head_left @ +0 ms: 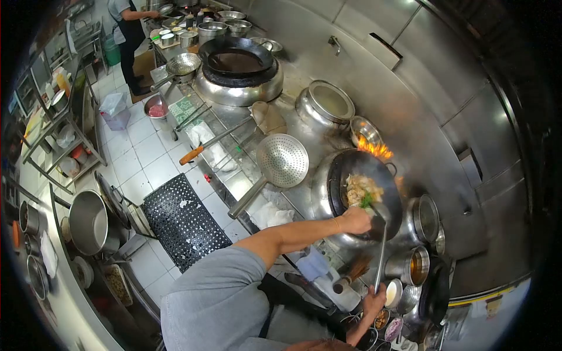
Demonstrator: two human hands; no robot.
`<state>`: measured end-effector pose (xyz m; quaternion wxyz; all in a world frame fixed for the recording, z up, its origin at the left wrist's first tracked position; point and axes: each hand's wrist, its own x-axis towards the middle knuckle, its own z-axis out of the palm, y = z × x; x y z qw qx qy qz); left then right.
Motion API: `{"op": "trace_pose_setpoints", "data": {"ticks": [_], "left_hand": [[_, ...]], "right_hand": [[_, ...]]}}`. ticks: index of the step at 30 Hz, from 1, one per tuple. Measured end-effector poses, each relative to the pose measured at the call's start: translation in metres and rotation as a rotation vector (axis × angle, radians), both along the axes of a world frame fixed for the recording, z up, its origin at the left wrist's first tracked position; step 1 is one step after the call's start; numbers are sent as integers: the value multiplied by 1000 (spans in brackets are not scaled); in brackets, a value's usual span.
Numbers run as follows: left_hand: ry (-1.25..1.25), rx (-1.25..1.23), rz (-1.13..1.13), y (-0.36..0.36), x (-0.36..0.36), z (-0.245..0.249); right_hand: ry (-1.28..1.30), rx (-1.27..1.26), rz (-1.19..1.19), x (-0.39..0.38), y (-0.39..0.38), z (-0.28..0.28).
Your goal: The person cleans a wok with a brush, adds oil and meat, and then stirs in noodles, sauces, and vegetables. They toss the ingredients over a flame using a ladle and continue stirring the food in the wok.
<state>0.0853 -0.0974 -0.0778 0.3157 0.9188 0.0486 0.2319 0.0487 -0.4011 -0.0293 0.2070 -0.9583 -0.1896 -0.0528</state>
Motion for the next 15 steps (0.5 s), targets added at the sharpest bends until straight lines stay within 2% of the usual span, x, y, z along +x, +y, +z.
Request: {"op": "trace_pose_setpoints", "data": {"ticks": [3, 4, 6, 9, 12, 15], "left_hand": [[20, -149, -41, 10, -3, -1], [21, -145, -37, 13, -4, 0], [-14, -192, -64, 13, -5, -1], [-39, -157, -26, 7, -4, -2], [-21, -90, -42, 5, 0, -2], [23, -4, -80, 9, 5, 1]], "right_hand": [[-90, -79, 88, -5, -23, 23], [21, -249, -86, -31, -1, 62], [-16, -234, -5, -20, -20, 53], [57, -276, -23, -21, -2, 53], [-26, -188, 127, -2, 2, 11], [31, -183, 67, -17, 9, 34]]}}
